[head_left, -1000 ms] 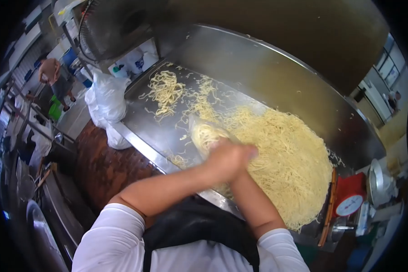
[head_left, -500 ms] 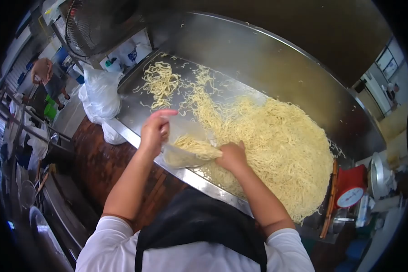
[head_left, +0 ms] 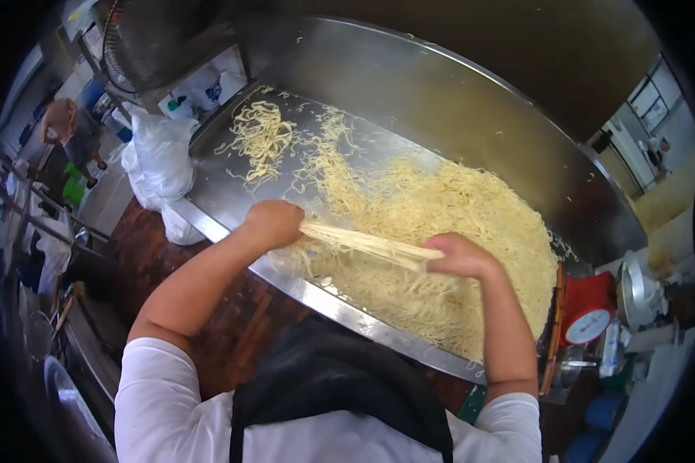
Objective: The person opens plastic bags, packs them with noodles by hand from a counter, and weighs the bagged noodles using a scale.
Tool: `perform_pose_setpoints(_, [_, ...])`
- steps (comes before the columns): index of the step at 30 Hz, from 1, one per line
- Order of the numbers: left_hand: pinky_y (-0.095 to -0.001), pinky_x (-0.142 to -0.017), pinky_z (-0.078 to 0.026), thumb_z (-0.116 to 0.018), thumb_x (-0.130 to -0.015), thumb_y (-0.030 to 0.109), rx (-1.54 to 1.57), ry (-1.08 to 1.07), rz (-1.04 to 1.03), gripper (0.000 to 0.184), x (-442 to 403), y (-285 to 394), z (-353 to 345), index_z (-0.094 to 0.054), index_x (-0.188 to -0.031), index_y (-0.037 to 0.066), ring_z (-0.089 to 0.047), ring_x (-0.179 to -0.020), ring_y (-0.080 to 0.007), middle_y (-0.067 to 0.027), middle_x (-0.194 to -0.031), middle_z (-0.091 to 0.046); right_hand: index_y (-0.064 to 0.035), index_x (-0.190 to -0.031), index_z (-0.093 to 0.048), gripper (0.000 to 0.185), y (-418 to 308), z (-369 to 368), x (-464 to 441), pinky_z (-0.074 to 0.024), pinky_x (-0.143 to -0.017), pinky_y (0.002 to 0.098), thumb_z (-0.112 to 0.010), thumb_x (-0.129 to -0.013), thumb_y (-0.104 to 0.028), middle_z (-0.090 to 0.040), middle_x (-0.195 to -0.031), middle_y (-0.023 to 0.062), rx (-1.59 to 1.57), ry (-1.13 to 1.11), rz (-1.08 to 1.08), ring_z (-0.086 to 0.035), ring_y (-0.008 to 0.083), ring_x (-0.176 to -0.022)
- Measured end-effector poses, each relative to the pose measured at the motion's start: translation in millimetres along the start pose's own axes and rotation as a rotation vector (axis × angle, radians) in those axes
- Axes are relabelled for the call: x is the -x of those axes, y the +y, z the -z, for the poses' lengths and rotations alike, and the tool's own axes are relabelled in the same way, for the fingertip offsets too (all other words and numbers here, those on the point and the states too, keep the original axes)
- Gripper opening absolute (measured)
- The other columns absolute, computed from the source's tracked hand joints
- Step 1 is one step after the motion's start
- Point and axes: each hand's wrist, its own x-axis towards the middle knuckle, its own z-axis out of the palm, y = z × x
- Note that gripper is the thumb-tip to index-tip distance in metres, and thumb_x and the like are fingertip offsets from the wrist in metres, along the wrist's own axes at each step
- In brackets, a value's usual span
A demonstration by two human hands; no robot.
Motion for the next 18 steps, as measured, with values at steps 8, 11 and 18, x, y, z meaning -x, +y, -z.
perform_pose_setpoints(8, [-0.0428, -0.078, -0.053, -0.064, -0.077, 0.033, -0.028, -0.155, 0.244, 0.035, 2.8, -30.5, -34.0, -0.069, -0.098, 0.006, -0.066, -0.090, -0.0314, -0.0146, -0.098, -0.068, -0.0054, -0.110, -0.064, 0.039, 76.2, 63.6, 29.6, -0.0482, -0.083, 0.0288, -0.072, -0.072, -0.013, -0.067, -0.103, 0.0097, -0.289, 0.359, -0.147, -0.063, 0.0178, -0.094])
perform_pose_setpoints(11, [-0.0425, -0.081, -0.052, -0.068, -0.074, 0.037, 0.057, -0.174, 0.222, 0.042, 22.5, -23.0, -5.9, -0.068, -0.102, 0.006, -0.065, -0.094, -0.0318, -0.0154, -0.101, -0.067, -0.0046, -0.117, -0.061, 0.046, 72.2, 58.9, 13.0, -0.0456, -0.092, 0.0313, -0.069, -0.072, -0.011, -0.063, -0.117, 0.0136, 0.175, 0.365, -0.128, -0.059, 0.0223, -0.107])
perform_pose_setpoints(18, [-0.0397, -0.087, -0.048, -0.070, -0.073, 0.038, 0.285, 0.045, 0.180, 0.050, 38.3, -33.6, 0.3, -0.065, -0.109, 0.004, -0.062, -0.100, -0.0325, -0.0173, -0.104, -0.066, 0.0014, -0.134, -0.042, 0.089, -61.3, -77.6, -82.7, -0.0356, -0.105, 0.0393, -0.077, -0.068, -0.046, -0.047, -0.133, 0.0252, 0.098, 0.312, 0.047, -0.046, 0.0336, -0.124])
